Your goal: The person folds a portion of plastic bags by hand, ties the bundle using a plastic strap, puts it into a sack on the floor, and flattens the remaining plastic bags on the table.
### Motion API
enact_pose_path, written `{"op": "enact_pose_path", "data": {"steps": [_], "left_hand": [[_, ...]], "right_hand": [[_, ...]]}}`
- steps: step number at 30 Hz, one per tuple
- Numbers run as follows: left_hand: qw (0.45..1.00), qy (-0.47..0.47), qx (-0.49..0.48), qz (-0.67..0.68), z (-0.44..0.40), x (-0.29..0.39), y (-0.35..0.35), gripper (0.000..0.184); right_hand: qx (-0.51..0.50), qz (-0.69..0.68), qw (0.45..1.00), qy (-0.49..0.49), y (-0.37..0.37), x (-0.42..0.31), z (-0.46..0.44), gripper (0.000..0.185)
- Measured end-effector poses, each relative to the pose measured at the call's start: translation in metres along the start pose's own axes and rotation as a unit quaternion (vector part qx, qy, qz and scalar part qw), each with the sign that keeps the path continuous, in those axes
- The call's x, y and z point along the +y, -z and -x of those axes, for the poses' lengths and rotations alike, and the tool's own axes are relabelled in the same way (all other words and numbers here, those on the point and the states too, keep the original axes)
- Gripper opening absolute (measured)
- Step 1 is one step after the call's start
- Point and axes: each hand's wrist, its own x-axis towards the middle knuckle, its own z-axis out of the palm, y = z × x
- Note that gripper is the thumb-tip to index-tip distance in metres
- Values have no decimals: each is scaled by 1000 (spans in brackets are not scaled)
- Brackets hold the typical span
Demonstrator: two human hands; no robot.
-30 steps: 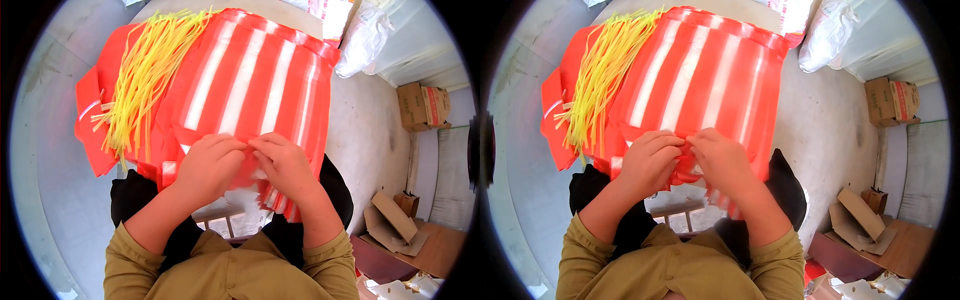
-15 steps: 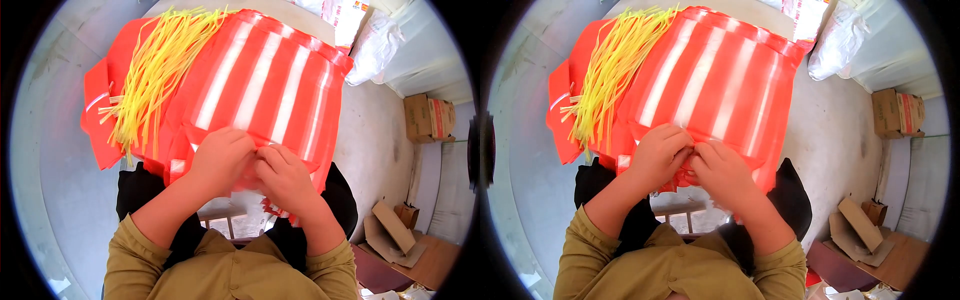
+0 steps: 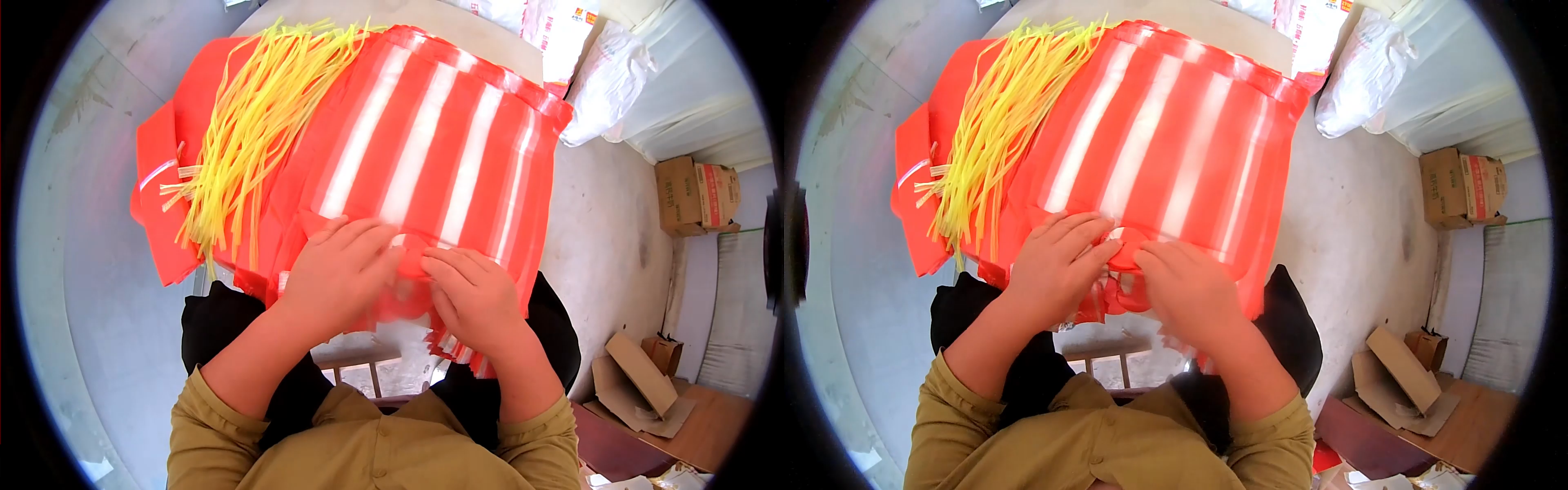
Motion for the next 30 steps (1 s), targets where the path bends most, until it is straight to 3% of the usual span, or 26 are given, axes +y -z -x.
{"op": "enact_pose_path", "data": {"steps": [10, 20, 22, 25, 26, 29, 30], "left_hand": [[1000, 10, -8, 17, -3, -8, 2, 30], [993, 81, -10, 91, 7, -34, 24, 29], [972, 171, -65, 150, 6, -29, 34, 24], [922, 289, -99, 237, 0, -24, 44, 20], [902, 324, -103, 265, -1, -24, 44, 19], [908, 311, -25, 280, 2, -32, 32, 20], [905, 316, -15, 284, 3, -36, 29, 20]], "right_hand": [[10, 57, 998, -24, -3, -9, 2, 39], [-97, -58, 976, -184, 47, -7, -2, 31], [-145, -128, 949, -251, 64, -10, -8, 27], [-170, -181, 928, -276, 81, 1, -25, 22], [-160, -182, 939, -244, 77, 15, -27, 20], [-204, -137, 944, -219, 67, 52, -44, 19], [-227, -139, 920, -287, 71, 47, -57, 18]]}}
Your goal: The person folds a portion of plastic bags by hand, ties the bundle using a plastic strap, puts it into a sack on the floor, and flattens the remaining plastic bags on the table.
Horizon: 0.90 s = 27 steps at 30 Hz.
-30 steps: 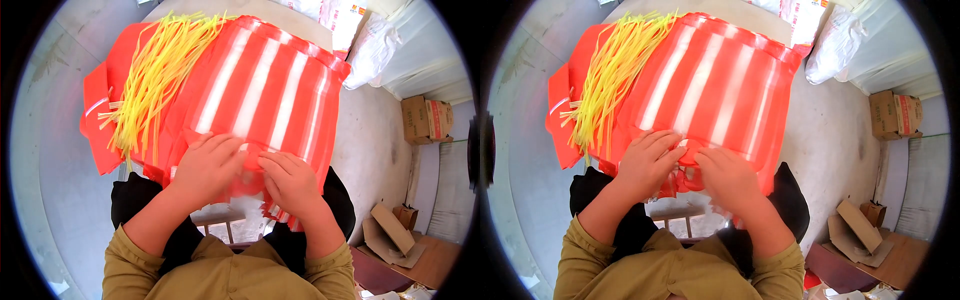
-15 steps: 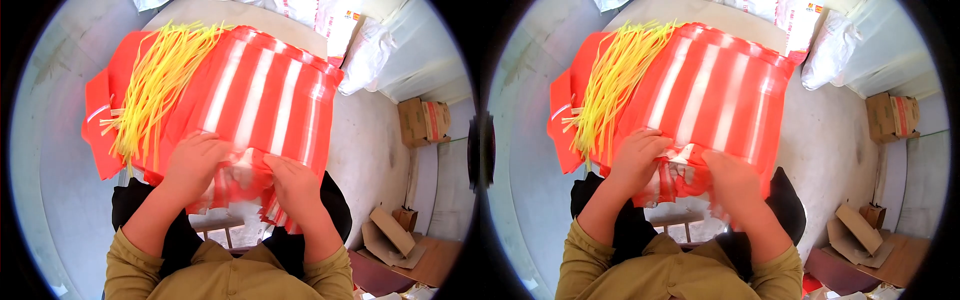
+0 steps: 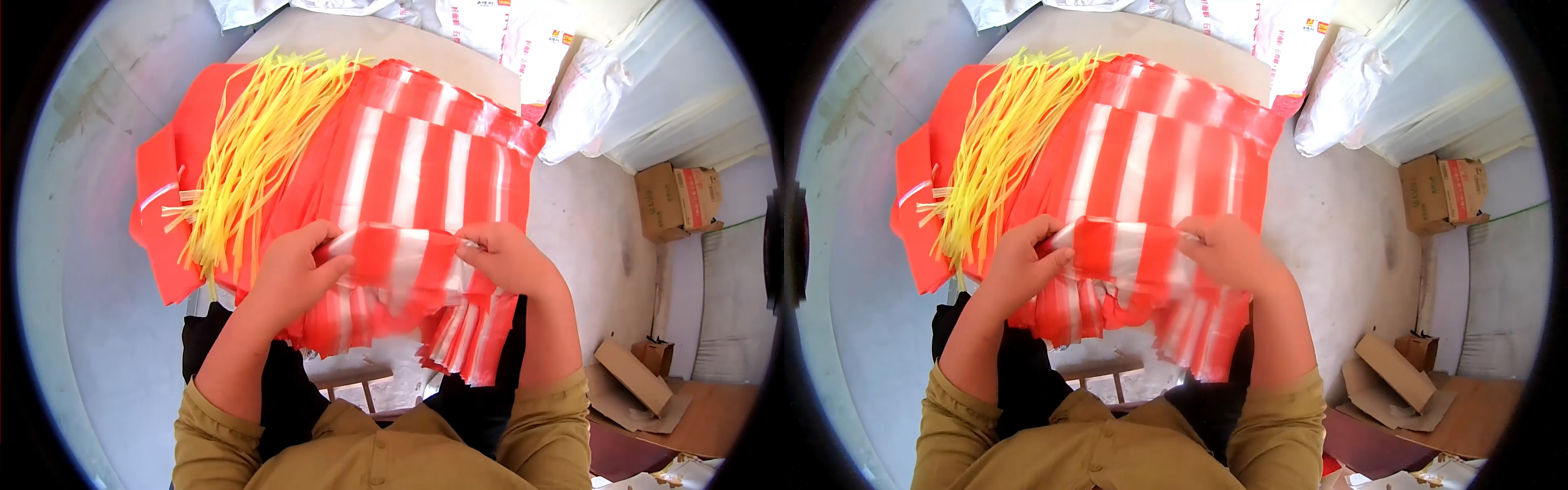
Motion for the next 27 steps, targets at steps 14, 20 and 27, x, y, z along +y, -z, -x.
{"op": "enact_pose_path", "data": {"steps": [14, 20, 27], "left_hand": [[993, 92, 47, -51, -19, -11, -12, 10], [993, 87, 74, -22, -19, -12, -16, 10], [989, 90, 85, 74, -18, -21, -16, 14]], "right_hand": [[123, 30, 992, 18, -22, 35, -25, 19], [264, 174, 927, 201, -35, 33, -15, 20], [148, 215, 912, 315, -45, 24, 5, 45]]}}
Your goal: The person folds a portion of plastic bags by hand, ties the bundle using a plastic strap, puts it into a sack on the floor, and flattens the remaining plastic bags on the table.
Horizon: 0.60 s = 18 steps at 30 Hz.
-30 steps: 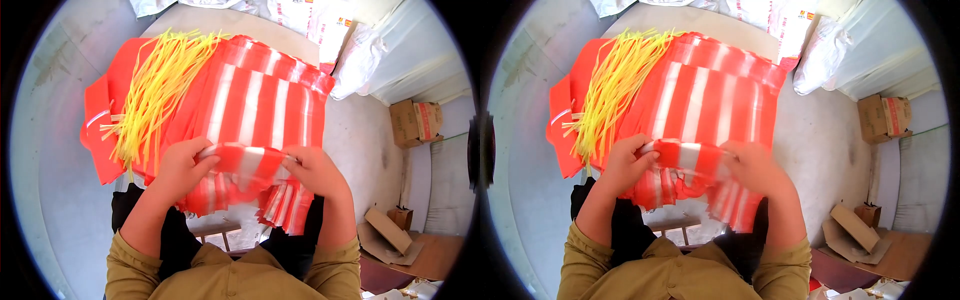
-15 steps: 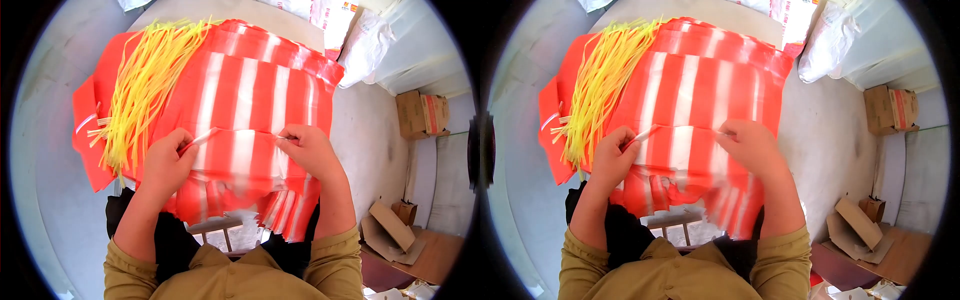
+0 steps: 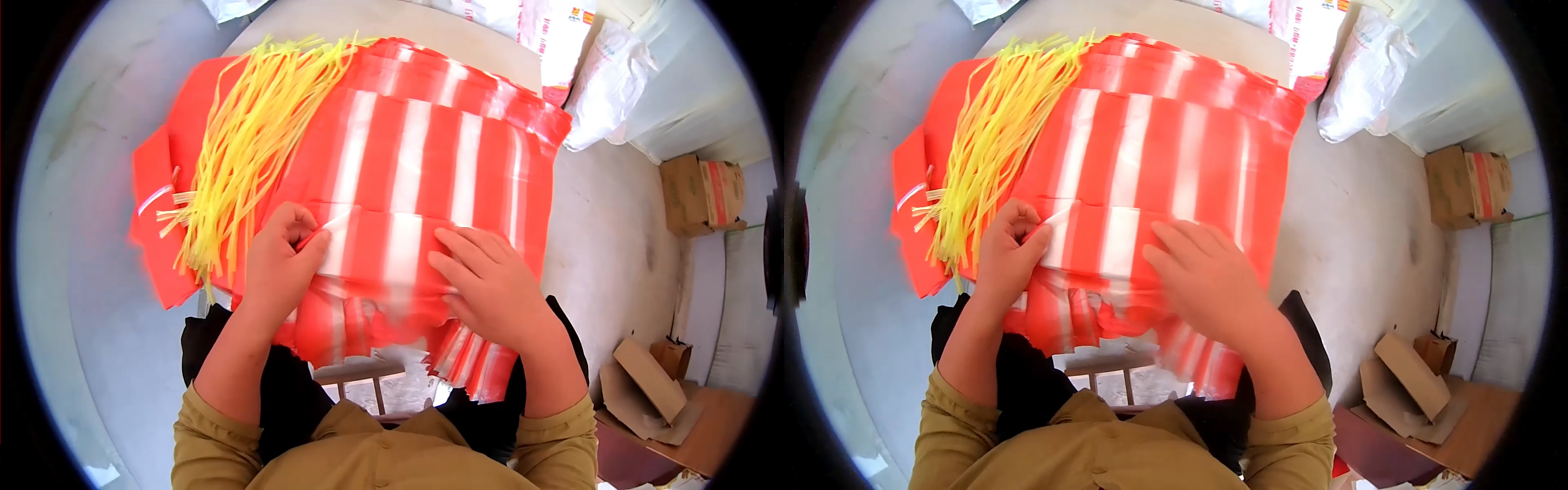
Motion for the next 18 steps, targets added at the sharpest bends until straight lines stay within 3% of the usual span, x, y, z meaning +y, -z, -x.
{"op": "enact_pose_path", "data": {"steps": [7, 9, 13, 18], "left_hand": [[995, 41, -12, 91, -4, 1, 8, 18], [992, -93, 1, -84, 1, 10, 11, 31], [893, -333, 6, -303, 7, 25, 15, 59], [875, -351, -66, -327, 4, 26, 7, 61]], "right_hand": [[-28, 76, 996, -31, 1, 11, 12, 50], [-28, 65, 997, -42, 2, 12, 14, 51], [-37, 16, 995, -90, 13, 13, 15, 54], [-22, -30, 995, -97, 25, 16, 13, 54]]}}
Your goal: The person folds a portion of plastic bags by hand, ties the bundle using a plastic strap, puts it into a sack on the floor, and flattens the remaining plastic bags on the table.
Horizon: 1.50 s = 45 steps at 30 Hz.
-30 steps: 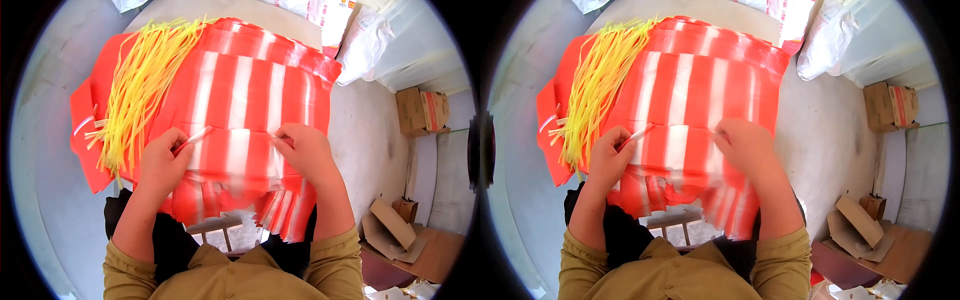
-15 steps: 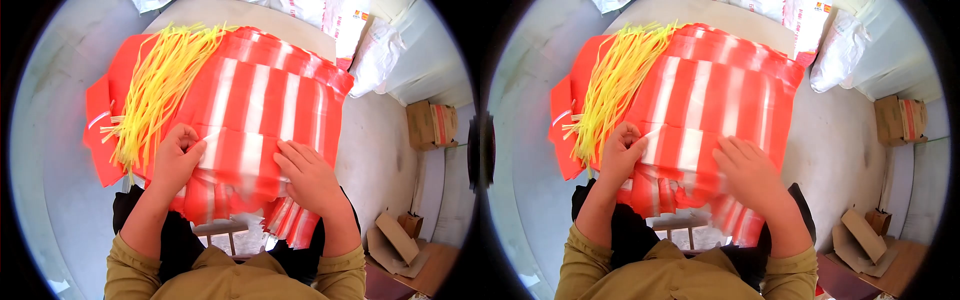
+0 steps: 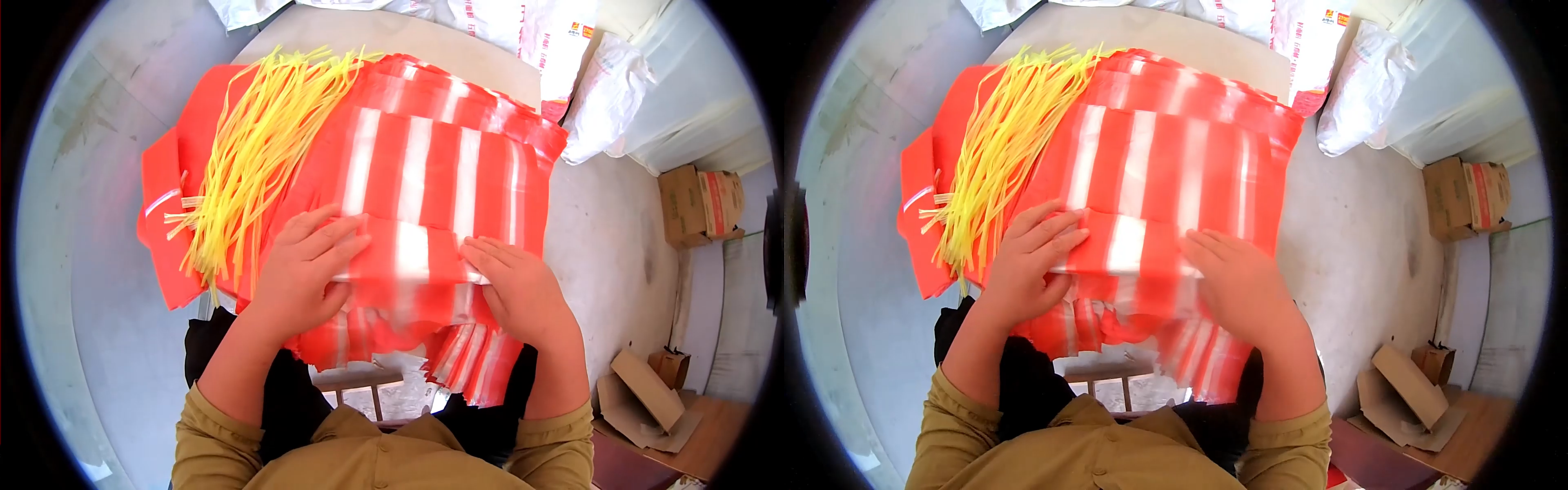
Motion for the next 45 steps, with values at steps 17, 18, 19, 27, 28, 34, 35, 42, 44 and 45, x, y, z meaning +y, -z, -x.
{"op": "enact_pose_path", "data": {"steps": [17, 18, 19, 27, 28, 34, 35, 42, 44, 45], "left_hand": [[958, 122, 89, 246, 3, -27, -8, 28], [946, 134, 95, 278, 2, -25, -5, 25], [934, 147, 102, 310, 1, -25, -3, 22], [814, 329, 121, 464, -21, -25, -6, 19], [812, 335, 124, 461, -23, -28, -11, 19], [805, 375, 151, 434, -28, -31, -23, 25], [801, 380, 158, 435, -28, -31, -24, 27], [874, 377, 129, 280, -29, -31, -25, 40], [911, 367, 99, 161, -29, -29, -22, 40], [937, 317, 118, 91, -29, -27, -20, 40]], "right_hand": [[11, -256, 952, -168, 28, 42, 29, 41], [16, -303, 931, -203, 30, 43, 30, 36], [46, -343, 913, -214, 29, 47, 31, 31], [181, -435, 837, -278, 3, 67, 0, 15], [180, -434, 836, -284, 1, 68, -4, 16], [189, -405, 841, -306, -5, 68, -16, 20], [192, -400, 841, -310, -6, 68, -16, 20], [167, -171, 909, -342, -10, 73, -17, 27], [161, -86, 921, -345, -8, 67, -19, 29], [191, -19, 938, -288, -7, 66, -18, 29]]}}
